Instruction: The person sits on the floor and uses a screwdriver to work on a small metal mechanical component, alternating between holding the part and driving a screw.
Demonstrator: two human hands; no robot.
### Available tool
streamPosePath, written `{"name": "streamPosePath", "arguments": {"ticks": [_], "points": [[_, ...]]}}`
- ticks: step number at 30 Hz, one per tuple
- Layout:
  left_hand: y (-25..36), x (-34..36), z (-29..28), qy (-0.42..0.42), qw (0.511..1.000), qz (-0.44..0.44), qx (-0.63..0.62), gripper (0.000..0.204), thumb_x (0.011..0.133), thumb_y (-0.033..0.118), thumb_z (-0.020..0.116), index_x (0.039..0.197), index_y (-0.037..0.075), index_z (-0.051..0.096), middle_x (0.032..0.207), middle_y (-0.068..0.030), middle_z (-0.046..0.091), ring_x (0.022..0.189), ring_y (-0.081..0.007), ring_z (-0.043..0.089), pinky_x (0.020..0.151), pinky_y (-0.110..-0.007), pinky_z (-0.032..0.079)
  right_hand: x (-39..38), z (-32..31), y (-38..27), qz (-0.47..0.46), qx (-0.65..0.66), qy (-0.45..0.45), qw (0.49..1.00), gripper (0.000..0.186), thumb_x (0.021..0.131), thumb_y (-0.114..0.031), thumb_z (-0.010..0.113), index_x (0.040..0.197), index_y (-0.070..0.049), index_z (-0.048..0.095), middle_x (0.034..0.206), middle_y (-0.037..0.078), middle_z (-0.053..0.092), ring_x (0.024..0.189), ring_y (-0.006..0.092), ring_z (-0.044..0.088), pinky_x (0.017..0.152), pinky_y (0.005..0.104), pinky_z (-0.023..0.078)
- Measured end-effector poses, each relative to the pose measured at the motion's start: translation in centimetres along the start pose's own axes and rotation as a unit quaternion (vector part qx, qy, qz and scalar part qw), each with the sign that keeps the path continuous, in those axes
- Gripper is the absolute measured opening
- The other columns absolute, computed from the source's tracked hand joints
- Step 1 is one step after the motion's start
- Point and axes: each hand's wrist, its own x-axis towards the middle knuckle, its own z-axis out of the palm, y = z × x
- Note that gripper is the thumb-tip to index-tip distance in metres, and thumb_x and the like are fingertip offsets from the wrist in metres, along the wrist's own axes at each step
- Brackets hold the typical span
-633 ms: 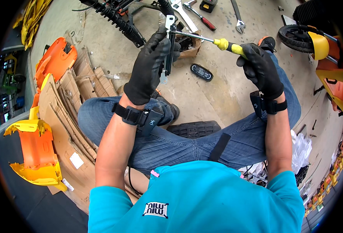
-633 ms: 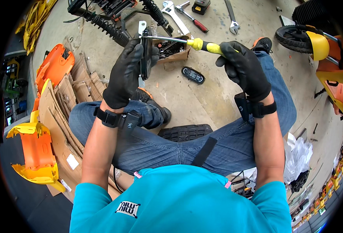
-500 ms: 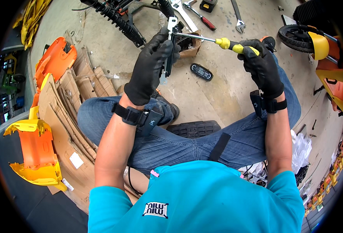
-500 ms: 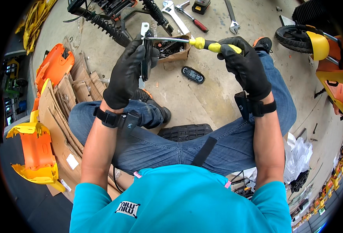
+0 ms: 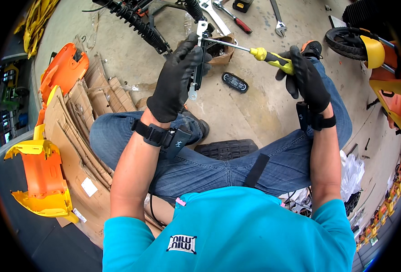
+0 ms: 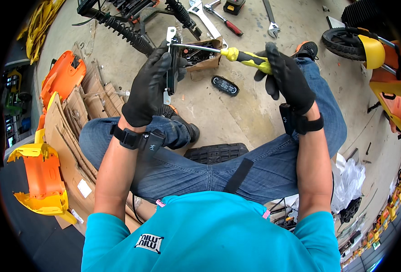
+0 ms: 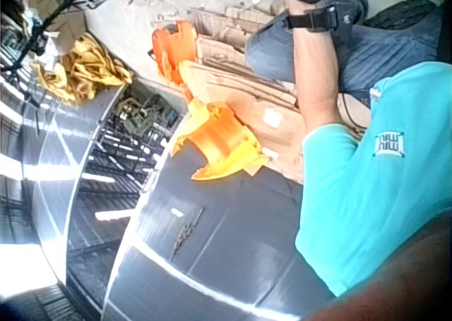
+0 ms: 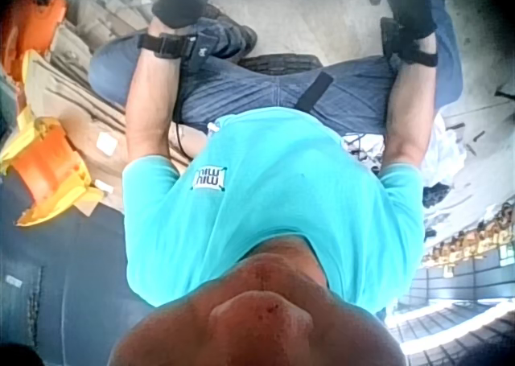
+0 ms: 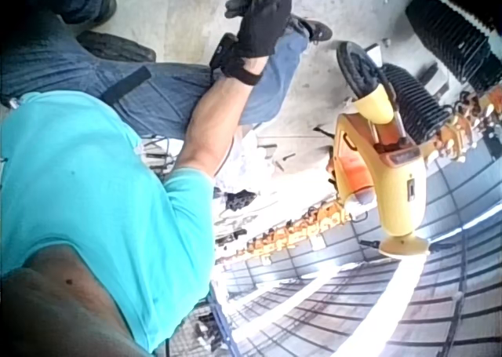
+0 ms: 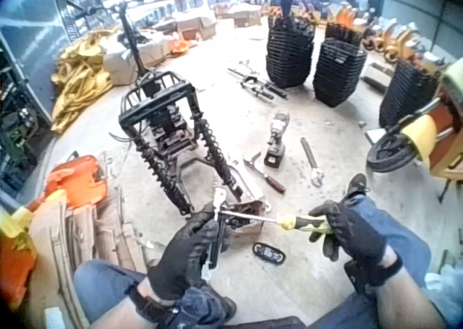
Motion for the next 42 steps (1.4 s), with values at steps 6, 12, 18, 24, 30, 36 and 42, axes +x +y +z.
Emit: {"name": "streamPosePath", "arguments": {"ticks": [6, 12, 18, 24, 30, 36, 42], "points": [[-0.1, 0.3, -0.1, 0.024, 0.998, 0.006, -0.059, 0.06, 0.097, 0.021, 0.061, 0.148, 0.002, 0.036, 0.103, -0.0087, 0.065, 0.089, -0.0146, 0.065, 0.082, -0.028, 0.053, 1.2, 0.3, 2.5, -0.013, 0.114, -0.042, 0.992, 0.027, 0.101, -0.024, 0.054, 0.115, -0.001, 0.059, 0.092, 0.005, 0.063, 0.065, 0.0076, 0.053, 0.06, 0.02, 0.044], [-0.4, 0.3, -0.4, -0.001, 0.999, 0.041, -0.029, 0.045, 0.104, 0.023, 0.05, 0.145, 0.006, 0.04, 0.11, -0.0086, 0.065, 0.099, -0.0171, 0.064, 0.089, -0.032, 0.052, 1.4, 1.6, 3.2, 0.011, 0.233, 0.014, 0.972, 0.024, 0.098, -0.018, 0.06, 0.115, -0.001, 0.059, 0.103, 0.004, 0.06, 0.08, 0.0092, 0.059, 0.073, 0.0216, 0.051], [0.4, 0.1, 0.2, 0.013, 0.999, 0.002, -0.032, 0.056, 0.097, 0.022, 0.062, 0.146, 0.004, 0.042, 0.105, -0.0063, 0.065, 0.093, -0.0125, 0.063, 0.083, -0.027, 0.052, 0.8, 0.9, 1.2, 0.046, 0.05, -0.027, 0.997, 0.039, 0.105, -0.035, 0.044, 0.114, 0.0, 0.059, 0.085, 0.006, 0.065, 0.054, 0.0052, 0.054, 0.048, 0.0205, 0.046], [0.4, -0.1, 0.2, 0.0, 1.0, 0.004, -0.001, 0.056, 0.097, 0.023, 0.061, 0.146, 0.003, 0.041, 0.105, -0.0076, 0.065, 0.093, -0.0131, 0.063, 0.084, -0.029, 0.052, 1.1, 0.5, 3.0, -0.068, 0.094, -0.012, 0.993, 0.028, 0.102, -0.023, 0.047, 0.114, -0.001, 0.06, 0.081, 0.004, 0.06, 0.059, 0.0063, 0.046, 0.053, 0.02, 0.035], [-0.3, 0.4, -0.2, 0.022, 0.999, 0.017, -0.046, 0.055, 0.098, 0.021, 0.059, 0.147, 0.003, 0.041, 0.106, -0.0081, 0.065, 0.097, -0.015, 0.063, 0.086, -0.029, 0.052, 2.1, 1.1, 5.0, -0.008, 0.355, -0.02, 0.934, 0.027, 0.095, -0.013, 0.062, 0.118, -0.001, 0.058, 0.097, 0.007, 0.061, 0.085, 0.0112, 0.058, 0.075, 0.0233, 0.047], [0.5, -0.2, 0.4, 0.013, 1.0, 0.021, 0.018, 0.054, 0.097, 0.02, 0.059, 0.146, 0.004, 0.042, 0.112, -0.0066, 0.062, 0.101, -0.0137, 0.062, 0.087, -0.029, 0.052, 1.4, 2.5, 1.6, 0.025, 0.22, 0.057, 0.974, 0.032, 0.102, -0.026, 0.052, 0.12, -0.001, 0.057, 0.093, 0.009, 0.065, 0.078, 0.011, 0.064, 0.068, 0.0217, 0.053], [0.3, 0.0, 0.1, 0.008, 1.0, 0.009, -0.01, 0.055, 0.096, 0.016, 0.059, 0.147, 0.004, 0.041, 0.113, -0.0055, 0.061, 0.1, -0.0126, 0.062, 0.085, -0.029, 0.053, 1.0, 0.3, 1.9, -0.035, 0.015, -0.018, 0.999, 0.042, 0.106, -0.033, 0.038, 0.118, 0.0, 0.06, 0.079, 0.005, 0.063, 0.052, 0.0065, 0.048, 0.048, 0.0206, 0.041]]}}
